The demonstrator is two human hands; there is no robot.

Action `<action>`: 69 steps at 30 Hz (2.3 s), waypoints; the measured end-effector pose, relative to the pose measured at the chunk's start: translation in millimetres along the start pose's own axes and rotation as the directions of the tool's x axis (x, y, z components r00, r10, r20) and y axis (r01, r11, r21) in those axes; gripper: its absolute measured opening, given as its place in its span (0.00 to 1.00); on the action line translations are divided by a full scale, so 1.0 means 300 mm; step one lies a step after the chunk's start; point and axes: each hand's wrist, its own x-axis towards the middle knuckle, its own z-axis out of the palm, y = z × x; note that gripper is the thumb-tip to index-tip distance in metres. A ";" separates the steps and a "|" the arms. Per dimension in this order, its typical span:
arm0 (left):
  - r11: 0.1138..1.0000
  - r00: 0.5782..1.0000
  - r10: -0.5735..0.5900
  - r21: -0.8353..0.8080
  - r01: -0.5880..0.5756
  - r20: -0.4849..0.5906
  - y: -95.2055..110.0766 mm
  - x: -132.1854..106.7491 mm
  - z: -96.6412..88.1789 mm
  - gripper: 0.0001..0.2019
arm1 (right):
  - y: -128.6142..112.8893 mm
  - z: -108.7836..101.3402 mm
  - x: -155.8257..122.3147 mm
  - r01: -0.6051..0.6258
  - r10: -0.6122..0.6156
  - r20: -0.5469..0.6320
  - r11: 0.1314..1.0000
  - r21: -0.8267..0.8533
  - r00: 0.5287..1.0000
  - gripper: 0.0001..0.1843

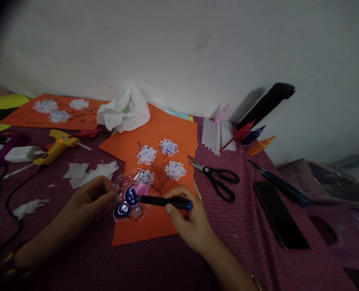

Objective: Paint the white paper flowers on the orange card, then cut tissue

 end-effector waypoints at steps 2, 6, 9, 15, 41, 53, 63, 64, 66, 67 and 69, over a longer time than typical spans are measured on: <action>1.000 1.000 -0.001 -0.001 0.001 0.002 0.002 0.001 0.001 0.12 | -0.002 0.009 -0.002 -0.021 0.021 0.016 0.999 0.027 1.000 0.04; 1.000 1.000 -0.005 0.003 0.005 0.005 0.008 0.004 0.004 0.11 | 0.005 0.029 -0.011 -0.102 0.092 0.074 0.984 0.143 0.993 0.03; 1.000 1.000 -0.006 -0.005 0.006 -0.008 0.007 0.003 0.005 0.11 | 0.017 0.016 -0.008 -0.136 0.130 0.040 0.956 0.261 0.991 0.06; 0.992 0.994 -0.061 -0.113 0.050 -0.093 -0.018 0.010 -0.013 0.11 | 0.053 -0.084 0.034 -0.014 0.078 -0.296 0.977 0.213 0.952 0.06; 0.936 0.969 -0.158 -0.342 0.085 -0.191 0.037 0.014 -0.015 0.14 | 0.083 -0.074 0.050 0.023 -0.059 -0.173 0.979 -0.201 0.983 0.04; 0.935 0.967 -0.164 -0.343 0.089 -0.194 0.036 0.013 -0.018 0.14 | 0.085 -0.073 0.051 -0.006 -0.030 -0.215 0.987 -0.163 0.976 0.05; 0.926 0.972 -0.155 -0.368 0.080 -0.178 0.015 0.020 -0.019 0.13 | 0.102 -0.064 0.051 0.009 -0.054 -0.241 0.983 -0.183 0.969 0.08; 0.925 0.971 -0.157 -0.372 0.081 -0.179 0.013 0.021 -0.019 0.13 | 0.101 -0.059 0.052 0.011 -0.053 -0.212 0.981 -0.194 0.976 0.09; 0.924 0.971 -0.159 -0.372 0.083 -0.179 0.013 0.021 -0.019 0.13 | 0.098 -0.050 0.052 0.009 -0.046 -0.170 0.976 -0.215 0.984 0.09; 0.925 0.972 -0.156 -0.371 0.081 -0.176 0.014 0.021 -0.020 0.13 | 0.097 -0.047 0.051 0.010 -0.048 -0.166 0.975 -0.220 0.985 0.09; 0.926 0.974 -0.151 -0.368 0.078 -0.172 0.017 0.018 -0.020 0.13 | 0.097 -0.045 0.050 0.015 -0.059 -0.195 0.976 -0.218 0.979 0.09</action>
